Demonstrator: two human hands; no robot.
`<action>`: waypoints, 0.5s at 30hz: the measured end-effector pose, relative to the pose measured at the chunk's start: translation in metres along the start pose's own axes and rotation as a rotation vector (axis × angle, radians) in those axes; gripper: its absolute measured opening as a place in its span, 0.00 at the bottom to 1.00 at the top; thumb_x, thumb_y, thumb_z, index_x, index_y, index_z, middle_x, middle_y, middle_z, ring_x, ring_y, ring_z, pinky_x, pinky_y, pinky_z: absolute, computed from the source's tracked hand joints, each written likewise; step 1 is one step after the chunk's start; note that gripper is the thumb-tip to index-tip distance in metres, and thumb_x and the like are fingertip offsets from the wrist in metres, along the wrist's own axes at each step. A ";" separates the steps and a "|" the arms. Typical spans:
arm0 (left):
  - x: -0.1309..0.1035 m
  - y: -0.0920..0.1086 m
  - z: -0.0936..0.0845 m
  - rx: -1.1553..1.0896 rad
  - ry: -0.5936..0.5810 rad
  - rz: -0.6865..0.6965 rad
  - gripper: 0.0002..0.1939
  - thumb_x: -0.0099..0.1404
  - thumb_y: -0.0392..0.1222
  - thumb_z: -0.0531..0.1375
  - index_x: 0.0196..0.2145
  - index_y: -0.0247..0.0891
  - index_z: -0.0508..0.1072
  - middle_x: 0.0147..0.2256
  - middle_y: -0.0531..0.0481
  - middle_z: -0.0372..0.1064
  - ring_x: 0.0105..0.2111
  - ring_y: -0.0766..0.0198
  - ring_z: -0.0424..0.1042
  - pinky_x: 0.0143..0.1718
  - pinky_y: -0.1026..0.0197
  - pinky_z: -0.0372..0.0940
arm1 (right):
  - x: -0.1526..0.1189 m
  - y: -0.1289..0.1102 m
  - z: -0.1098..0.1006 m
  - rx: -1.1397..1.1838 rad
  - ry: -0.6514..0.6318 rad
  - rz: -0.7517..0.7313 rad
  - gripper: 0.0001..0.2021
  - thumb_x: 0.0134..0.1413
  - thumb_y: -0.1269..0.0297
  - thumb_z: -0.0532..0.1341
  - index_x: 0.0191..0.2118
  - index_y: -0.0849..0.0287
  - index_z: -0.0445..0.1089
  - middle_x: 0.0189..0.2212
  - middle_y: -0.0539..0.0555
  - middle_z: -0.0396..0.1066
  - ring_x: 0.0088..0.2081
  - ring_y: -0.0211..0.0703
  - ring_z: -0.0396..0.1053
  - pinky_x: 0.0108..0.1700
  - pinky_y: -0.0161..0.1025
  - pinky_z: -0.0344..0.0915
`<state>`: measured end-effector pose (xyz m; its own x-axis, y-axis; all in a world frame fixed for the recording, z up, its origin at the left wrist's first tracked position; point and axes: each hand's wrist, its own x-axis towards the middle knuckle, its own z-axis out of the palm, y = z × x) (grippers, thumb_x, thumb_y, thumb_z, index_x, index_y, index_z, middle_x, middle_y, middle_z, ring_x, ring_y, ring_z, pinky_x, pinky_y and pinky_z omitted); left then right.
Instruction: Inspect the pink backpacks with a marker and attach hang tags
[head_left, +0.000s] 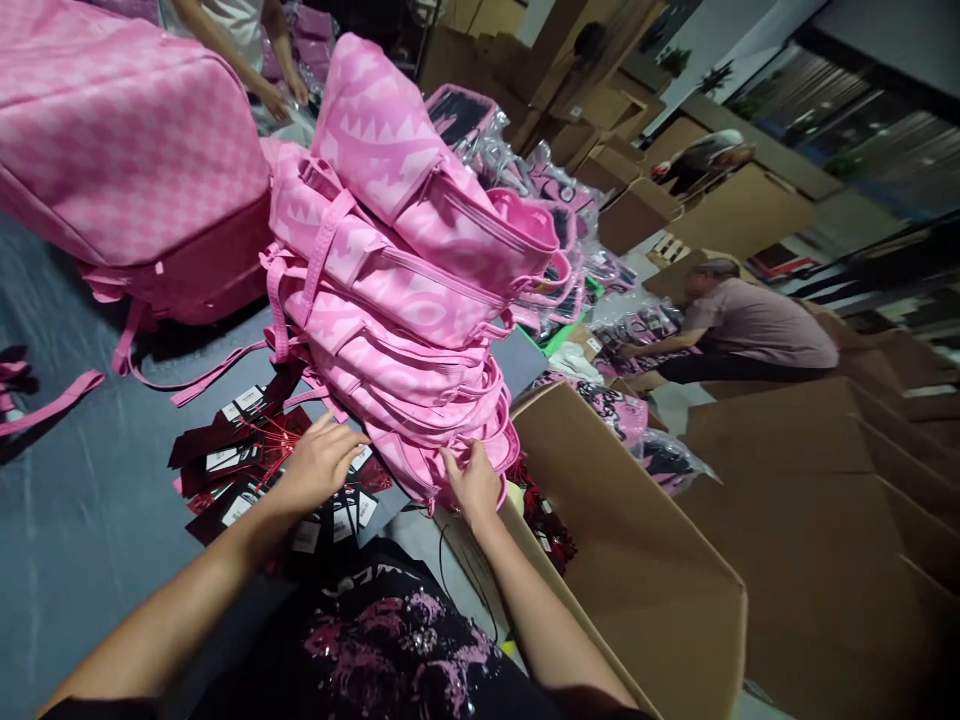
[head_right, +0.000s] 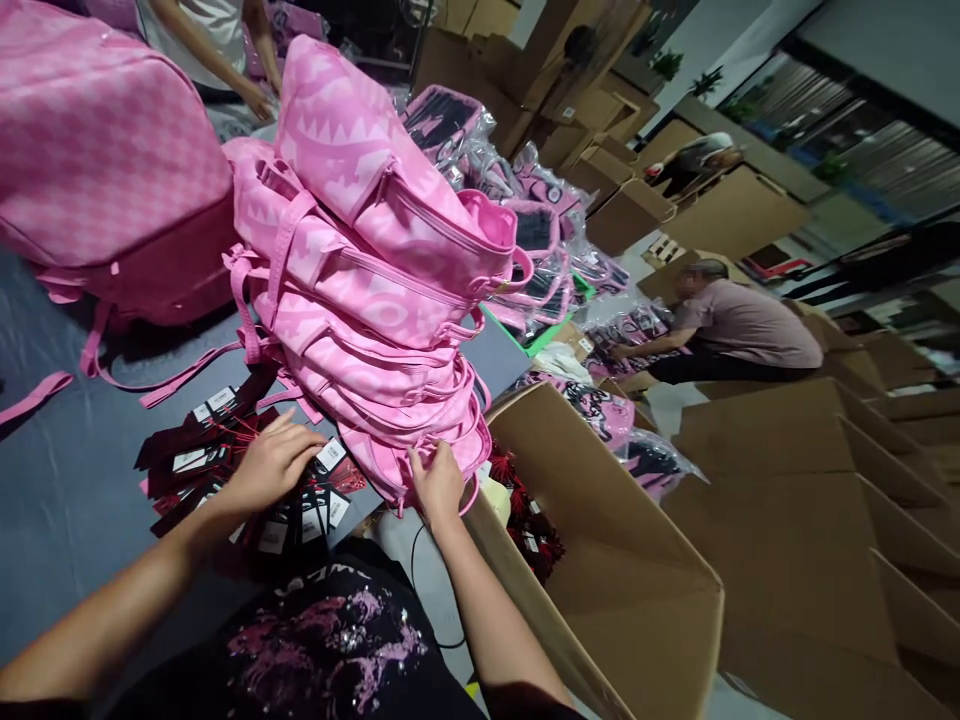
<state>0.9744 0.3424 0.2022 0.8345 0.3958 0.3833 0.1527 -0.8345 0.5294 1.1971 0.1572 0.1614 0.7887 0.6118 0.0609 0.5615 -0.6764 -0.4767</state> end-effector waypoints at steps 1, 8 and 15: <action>0.007 0.007 0.010 0.010 -0.029 0.017 0.11 0.69 0.36 0.52 0.41 0.38 0.74 0.33 0.51 0.73 0.34 0.65 0.71 0.62 0.48 0.55 | 0.002 0.005 0.002 0.005 -0.003 0.029 0.21 0.54 0.49 0.58 0.44 0.64 0.68 0.33 0.59 0.71 0.33 0.49 0.68 0.35 0.40 0.60; 0.042 0.041 0.057 0.061 -0.406 -0.245 0.16 0.65 0.31 0.52 0.42 0.39 0.77 0.38 0.45 0.74 0.40 0.57 0.72 0.44 0.58 0.66 | 0.004 0.023 0.020 0.321 -0.075 0.020 0.16 0.55 0.64 0.50 0.44 0.61 0.70 0.38 0.58 0.75 0.39 0.46 0.72 0.44 0.40 0.65; 0.059 0.039 0.093 0.047 -0.448 -0.384 0.14 0.66 0.35 0.54 0.43 0.40 0.78 0.42 0.45 0.75 0.42 0.56 0.73 0.41 0.60 0.64 | 0.004 0.047 0.020 0.629 -0.180 0.007 0.18 0.56 0.58 0.53 0.46 0.61 0.69 0.33 0.56 0.76 0.32 0.42 0.74 0.37 0.39 0.71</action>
<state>1.0785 0.2976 0.1748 0.8556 0.4809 -0.1916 0.5028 -0.6838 0.5287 1.2210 0.1360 0.1218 0.7067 0.7044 -0.0658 0.2600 -0.3452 -0.9018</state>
